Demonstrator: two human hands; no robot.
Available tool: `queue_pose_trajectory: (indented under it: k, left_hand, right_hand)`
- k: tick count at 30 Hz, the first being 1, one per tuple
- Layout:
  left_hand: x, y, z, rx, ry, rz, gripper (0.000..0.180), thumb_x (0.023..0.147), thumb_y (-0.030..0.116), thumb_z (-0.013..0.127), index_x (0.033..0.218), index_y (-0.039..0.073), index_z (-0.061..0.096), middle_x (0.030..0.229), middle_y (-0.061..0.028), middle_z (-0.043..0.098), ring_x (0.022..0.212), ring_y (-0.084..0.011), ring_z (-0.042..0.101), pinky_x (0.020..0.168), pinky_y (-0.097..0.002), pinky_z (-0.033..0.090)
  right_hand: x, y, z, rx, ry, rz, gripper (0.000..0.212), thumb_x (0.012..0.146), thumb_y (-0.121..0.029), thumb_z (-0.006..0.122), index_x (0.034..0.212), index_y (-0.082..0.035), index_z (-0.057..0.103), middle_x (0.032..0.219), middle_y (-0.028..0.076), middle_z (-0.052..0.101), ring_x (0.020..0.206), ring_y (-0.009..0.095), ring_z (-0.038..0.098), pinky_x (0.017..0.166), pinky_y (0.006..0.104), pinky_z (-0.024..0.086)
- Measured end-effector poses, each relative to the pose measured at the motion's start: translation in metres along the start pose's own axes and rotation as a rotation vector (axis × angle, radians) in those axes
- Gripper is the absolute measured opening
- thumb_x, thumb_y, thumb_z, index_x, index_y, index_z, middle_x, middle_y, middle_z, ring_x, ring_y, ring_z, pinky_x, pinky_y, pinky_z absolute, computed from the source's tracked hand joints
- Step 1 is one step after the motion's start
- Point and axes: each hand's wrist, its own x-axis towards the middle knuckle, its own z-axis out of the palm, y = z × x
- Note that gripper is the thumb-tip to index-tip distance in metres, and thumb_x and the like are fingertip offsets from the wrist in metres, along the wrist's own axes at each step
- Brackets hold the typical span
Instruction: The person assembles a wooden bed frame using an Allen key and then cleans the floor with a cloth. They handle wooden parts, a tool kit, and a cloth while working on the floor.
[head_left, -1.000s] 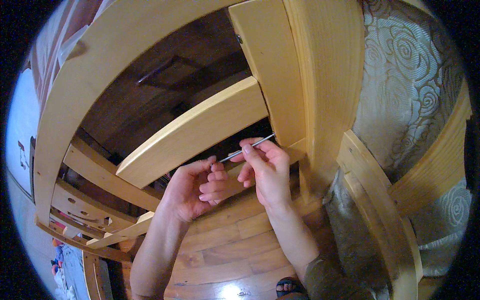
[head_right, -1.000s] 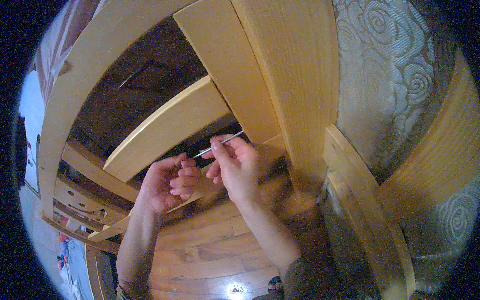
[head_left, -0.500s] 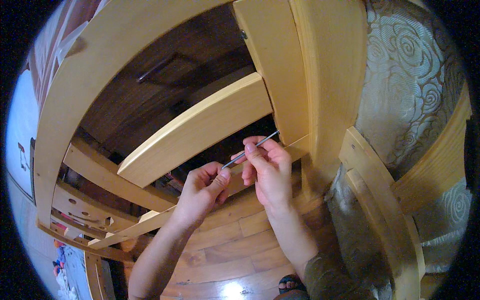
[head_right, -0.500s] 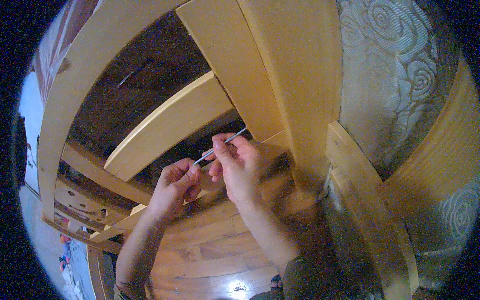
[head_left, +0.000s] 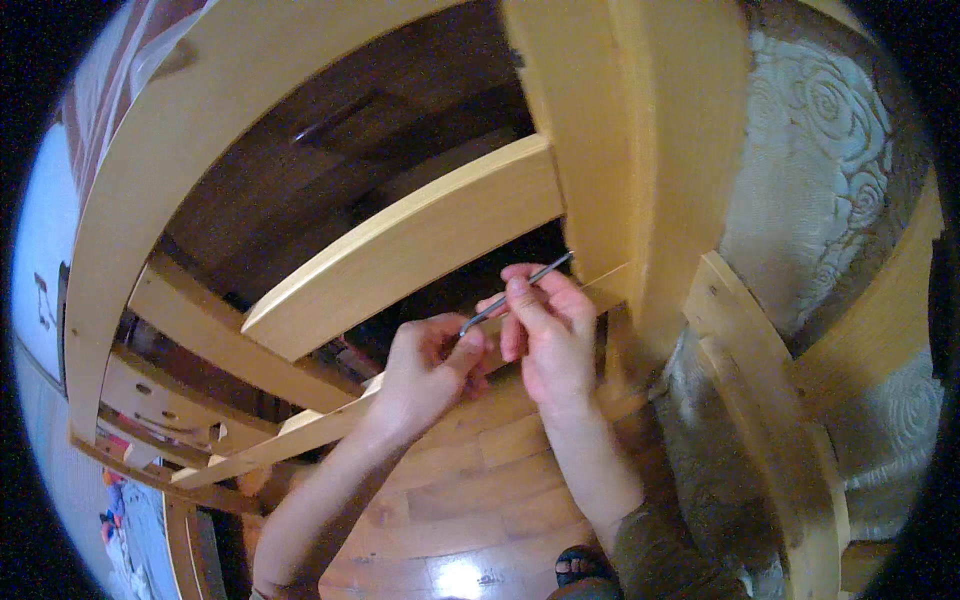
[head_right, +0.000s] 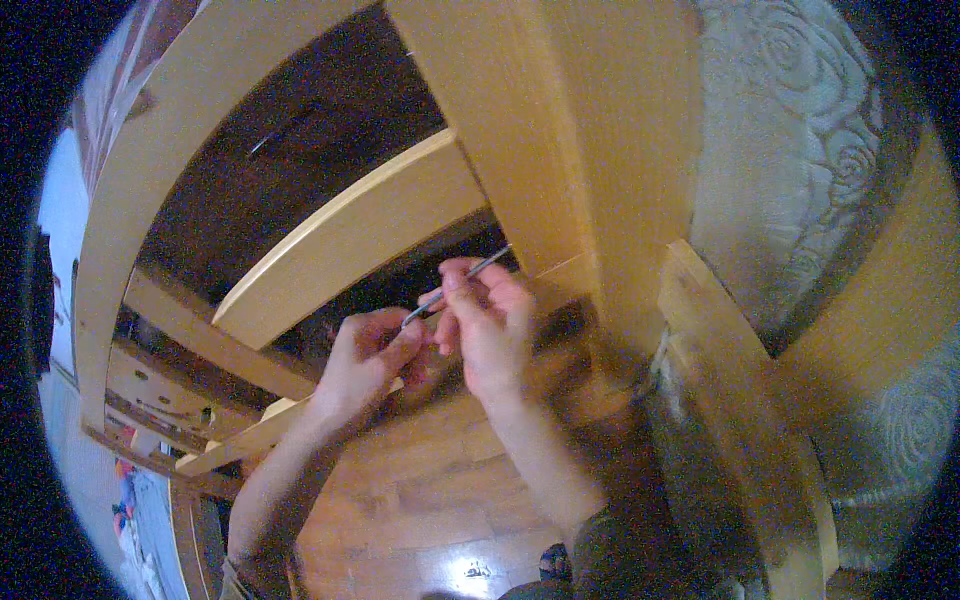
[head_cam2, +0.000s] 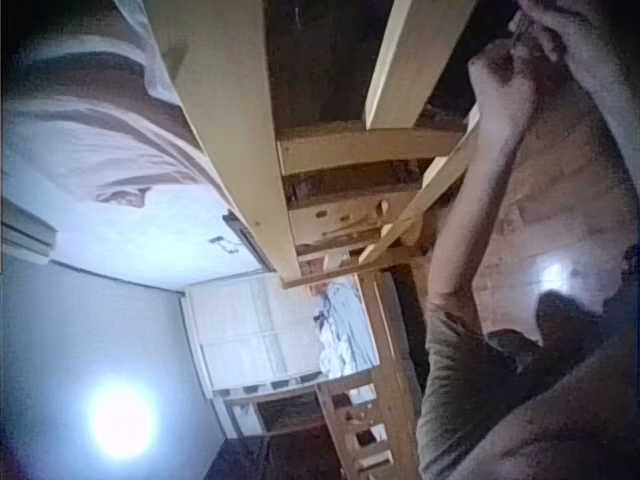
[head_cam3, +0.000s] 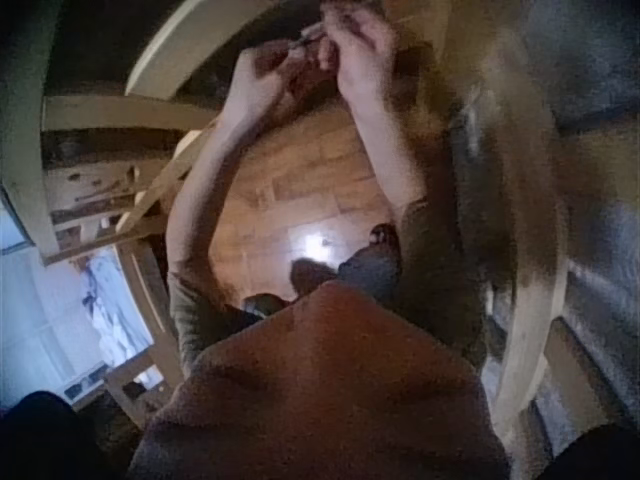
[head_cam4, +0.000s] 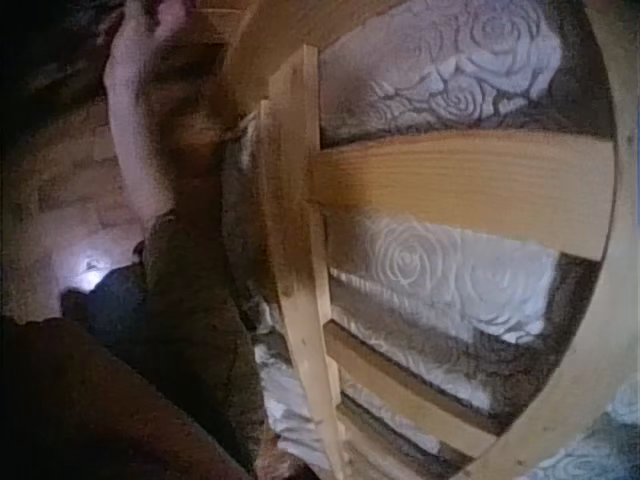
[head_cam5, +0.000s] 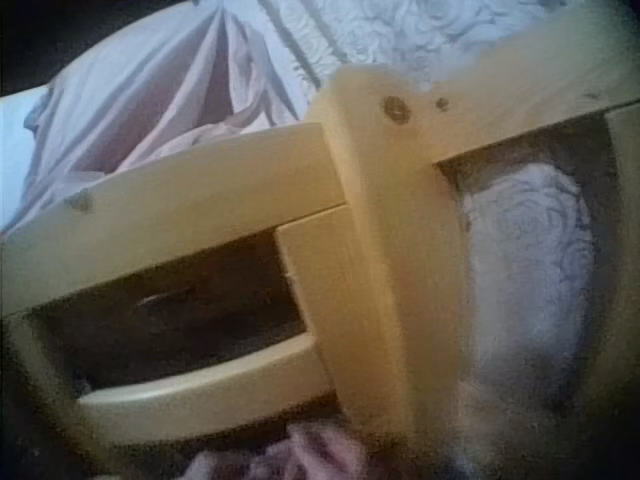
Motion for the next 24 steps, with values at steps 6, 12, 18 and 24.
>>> queue_pose_trajectory:
  k: [6,12,18,24]
  left_hand:
    - [-0.002,-0.009,-0.001,-0.065,-0.040,-0.019,0.028,0.091,0.025,0.047,0.082,0.000,0.055,0.065,-0.0032,0.054,0.054,-0.0102,0.053,0.047,-0.0242,0.044]
    - [0.001,0.020,-0.005,-0.055,-0.053,0.005,0.028,0.086,0.014,0.043,0.067,-0.002,0.054,0.053,-0.0083,0.053,0.044,-0.0160,0.052,0.042,-0.0293,0.043]
    - [-0.003,0.035,-0.005,0.440,0.210,0.206,0.034,0.078,0.025,0.051,0.069,-0.005,0.062,0.067,-0.0263,0.059,0.070,-0.0357,0.062,0.065,-0.0433,0.049]
    - [-0.035,0.030,-0.035,0.116,0.028,-0.056,0.033,0.077,0.022,0.048,0.065,-0.005,0.062,0.057,-0.0207,0.058,0.062,-0.0287,0.063,0.061,-0.0397,0.050]
  right_hand:
    - [-0.007,-0.008,0.005,-0.193,0.033,-0.001,0.017,0.086,-0.016,0.054,0.096,-0.003,0.051,0.071,0.010,0.060,0.040,0.009,0.046,0.033,0.0214,0.037]
    - [-0.014,-0.034,0.013,-0.368,0.085,-0.100,0.015,0.086,-0.018,0.056,0.090,-0.004,0.054,0.079,0.009,0.061,0.044,0.007,0.045,0.037,0.0195,0.035]
    - [-0.003,-0.041,0.010,-0.415,0.069,-0.148,0.019,0.086,-0.020,0.056,0.090,-0.002,0.055,0.081,0.007,0.062,0.049,0.006,0.044,0.044,0.0186,0.036]
    - [-0.025,-0.034,0.031,-0.572,-0.051,-0.049,0.019,0.083,-0.019,0.059,0.090,-0.002,0.054,0.077,0.009,0.062,0.048,0.008,0.047,0.046,0.0198,0.038]
